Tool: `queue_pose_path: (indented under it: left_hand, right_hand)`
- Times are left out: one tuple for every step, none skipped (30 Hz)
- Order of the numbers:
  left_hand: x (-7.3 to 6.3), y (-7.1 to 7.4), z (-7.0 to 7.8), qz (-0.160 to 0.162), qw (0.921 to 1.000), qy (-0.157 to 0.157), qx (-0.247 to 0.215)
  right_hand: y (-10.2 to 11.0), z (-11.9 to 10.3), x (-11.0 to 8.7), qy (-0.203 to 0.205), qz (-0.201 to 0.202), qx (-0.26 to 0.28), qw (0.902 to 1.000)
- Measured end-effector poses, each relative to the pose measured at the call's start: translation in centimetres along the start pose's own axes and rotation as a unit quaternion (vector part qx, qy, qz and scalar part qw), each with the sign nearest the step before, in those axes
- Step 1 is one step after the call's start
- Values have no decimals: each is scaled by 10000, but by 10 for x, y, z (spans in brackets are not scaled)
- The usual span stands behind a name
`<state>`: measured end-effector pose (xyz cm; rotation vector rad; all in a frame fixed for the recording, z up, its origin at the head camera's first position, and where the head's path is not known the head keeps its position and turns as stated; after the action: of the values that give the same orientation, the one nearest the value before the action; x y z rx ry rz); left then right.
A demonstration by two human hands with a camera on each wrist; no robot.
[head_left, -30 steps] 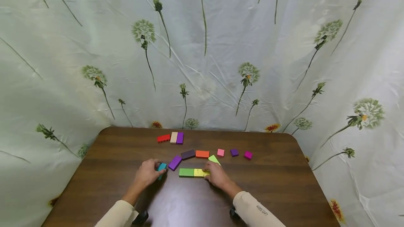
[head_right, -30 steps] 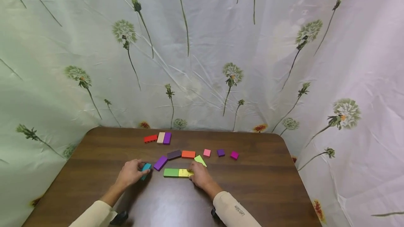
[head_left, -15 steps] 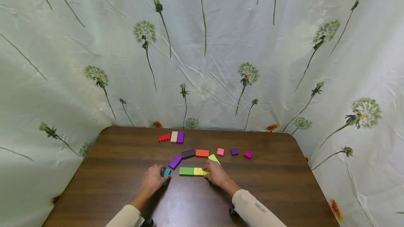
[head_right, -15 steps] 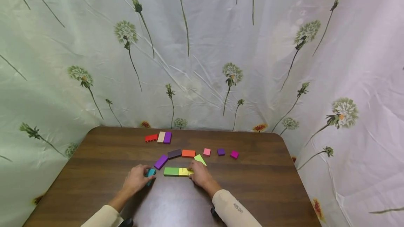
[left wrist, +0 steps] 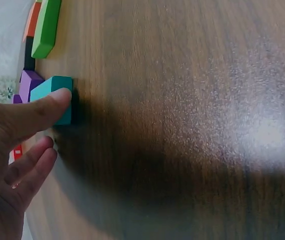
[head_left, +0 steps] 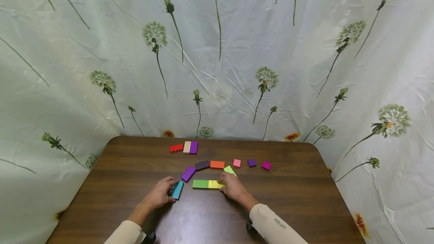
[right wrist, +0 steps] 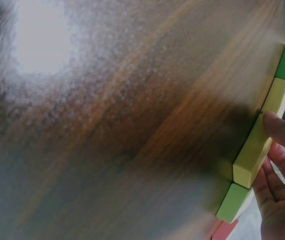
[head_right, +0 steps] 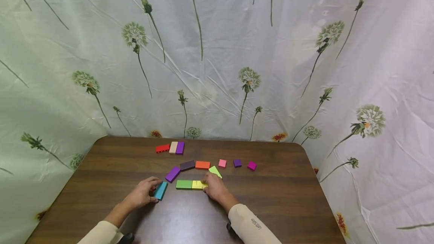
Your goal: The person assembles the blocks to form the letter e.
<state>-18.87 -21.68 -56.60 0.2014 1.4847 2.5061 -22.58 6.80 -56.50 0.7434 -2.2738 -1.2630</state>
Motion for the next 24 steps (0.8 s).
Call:
queue_pose_path:
  left_hand:
    - [0, 0, 0, -12, 10000, 3, 14]
    - [1, 0, -1, -13, 10000, 11, 29]
    - [1, 0, -1, -8, 10000, 36, 28]
    - [2, 1, -1, 1, 10000, 67, 20]
    - [2, 1, 0, 11, 9999, 109, 22]
    - [2, 0, 0, 27, 9999, 136, 28]
    - [3, 0, 0, 40, 9998, 166, 33]
    - [3, 0, 0, 53, 9998, 190, 33]
    - [3, 0, 0, 72, 9998, 203, 26]
    - [4, 0, 0, 88, 9997, 220, 29]
    - [4, 0, 0, 99, 9997, 234, 25]
    - [4, -1, 0, 116, 9996, 242, 23]
    - [5, -1, 0, 120, 9996, 265, 16]
    - [5, -1, 0, 116, 9995, 286, 0]
    - [5, -1, 0, 99, 9994, 318, -33]
    - [6, -1, 0, 81, 9993, 361, -54]
    - [6, -2, 0, 60, 9991, 416, -82]
    - [6, -2, 0, 35, 9989, 468, -88]
    - [6, -2, 1, 8, 9986, 516, -112]
    - [6, -2, 1, -17, 9982, 579, -151]
    - [6, -2, 1, -37, 9979, 619, -166]
    - [6, -2, 2, -45, 9977, 657, -172]
    - [6, -2, 2, -60, 9974, 694, -188]
    - [6, -1, 3, -71, 9973, 709, -199]
  right_hand:
    - [0, 0, 0, 17, 11, -8, 10000]
    - [0, 0, 0, 6, 2, 0, 10000]
    - [0, 0, 0, -31, -29, 11, 10000]
    - [1, 0, 0, -68, -58, 32, 10000]
    - [1, 0, 0, -96, -86, 41, 9999]
    - [1, -1, 0, -121, -112, 42, 9999]
    - [1, -1, 0, -147, -129, 52, 9998]
    - [1, -1, 0, -174, -146, 58, 9997]
    - [1, 0, 0, -185, -156, 51, 9997]
    - [1, -1, 0, -197, -164, 49, 9997]
    - [1, -1, 0, -204, -170, 47, 9996]
    - [1, -1, 0, -205, -168, 50, 9996]
    - [1, -1, 0, -210, -170, 56, 9996]
    - [1, 0, 0, -207, -170, 52, 9996]
    - [1, 0, 0, -202, -167, 52, 9996]
    - [1, 0, 0, -191, -159, 53, 9997]
    - [1, 0, 0, -155, -140, 39, 9998]
    - [1, 0, 0, -130, -124, 27, 9998]
    - [0, 0, 0, -113, -114, 18, 9999]
    - [0, 0, 0, -90, -101, 1, 9999]
    - [0, -1, 0, -80, -92, -6, 9999]
    - [1, -1, 0, -68, -83, -12, 9999]
    - [0, -1, 0, -58, -77, -19, 10000]
    - [0, -1, 0, -79, -88, -8, 9999]
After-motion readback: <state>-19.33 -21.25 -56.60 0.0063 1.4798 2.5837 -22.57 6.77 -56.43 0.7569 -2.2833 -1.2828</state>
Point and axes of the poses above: each hand's wrist, its own x-axis towards the middle knuckle, its own y-axis out of the back of the hand, z = x × y, the point moved 2 cm from there along x, towards the middle knuckle, and after that the axes turned 9 degrees about y, right-handed, at the moved point
